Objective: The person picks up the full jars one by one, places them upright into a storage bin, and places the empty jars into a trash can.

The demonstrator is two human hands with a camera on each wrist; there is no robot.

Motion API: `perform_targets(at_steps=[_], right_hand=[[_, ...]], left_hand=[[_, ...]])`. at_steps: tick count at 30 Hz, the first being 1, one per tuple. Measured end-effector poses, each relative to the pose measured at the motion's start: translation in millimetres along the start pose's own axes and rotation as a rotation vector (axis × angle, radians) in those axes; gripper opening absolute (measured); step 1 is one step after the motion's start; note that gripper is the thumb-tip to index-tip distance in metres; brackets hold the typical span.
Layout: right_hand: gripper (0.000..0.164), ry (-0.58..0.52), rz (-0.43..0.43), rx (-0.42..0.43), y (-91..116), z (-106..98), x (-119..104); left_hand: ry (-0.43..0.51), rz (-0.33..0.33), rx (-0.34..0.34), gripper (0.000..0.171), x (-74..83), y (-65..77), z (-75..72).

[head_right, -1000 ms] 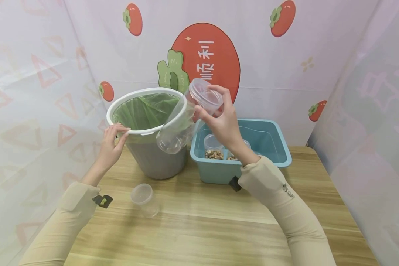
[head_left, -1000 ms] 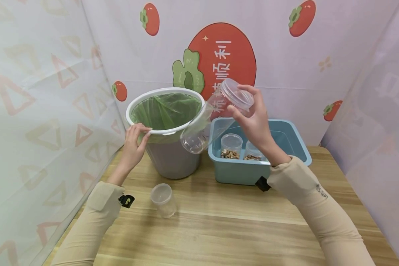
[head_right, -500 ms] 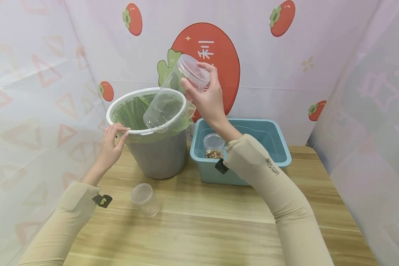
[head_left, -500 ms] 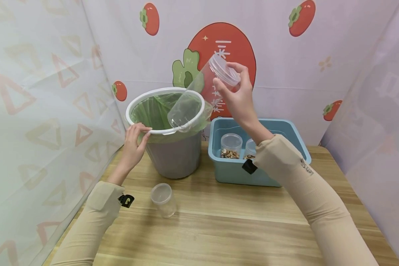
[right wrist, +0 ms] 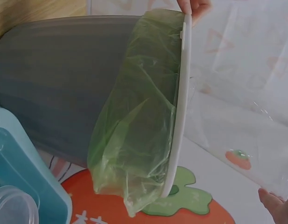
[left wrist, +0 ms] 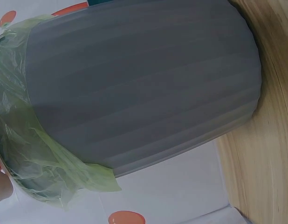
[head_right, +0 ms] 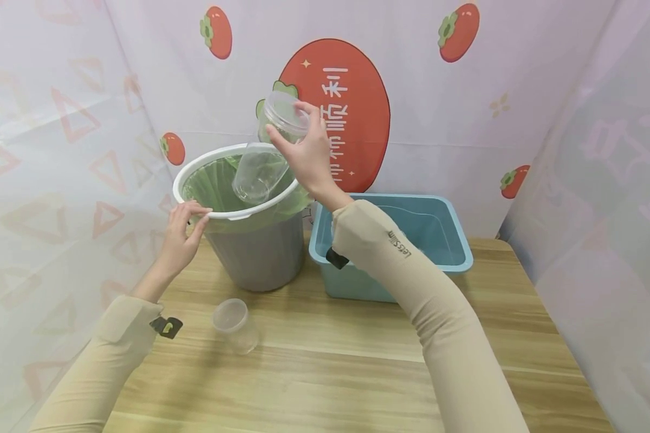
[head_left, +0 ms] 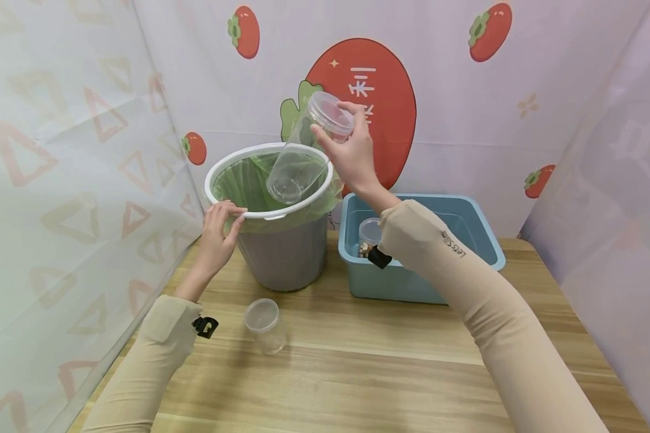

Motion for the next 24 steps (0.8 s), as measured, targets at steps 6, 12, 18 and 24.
perform_targets(at_steps=[6, 12, 18, 24], right_hand=[[0.055, 0.047, 0.013, -0.022, 0.1, 15.8, 10.2], [0.055, 0.104, 0.061, -0.044, 5.0, 25.2, 20.7], [0.056, 0.15, 0.166, -0.117, 8.8, 30.9, 27.4], [0.054, 0.175, 0.248, -0.179, 11.7, 31.0, 29.1]], left_hand=[[-0.003, -0.003, 0.001, 0.014, 0.5, 0.6, -0.3], [-0.003, 0.002, 0.004, 0.014, -0.4, 1.1, 0.1], [0.001, 0.015, 0.008, 0.014, 0.9, 0.6, -0.1], [0.009, 0.024, 0.014, 0.014, 1.1, 0.5, 0.1]])
Point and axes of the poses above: each hand's wrist, its own y-axis away from the middle knuckle, its own z-axis out of the palm, x = y × z, the point moved 3 cm from there along -y, towards the middle knuckle, and after that the axes turned 9 degrees about -y, right-handed, at the moved point
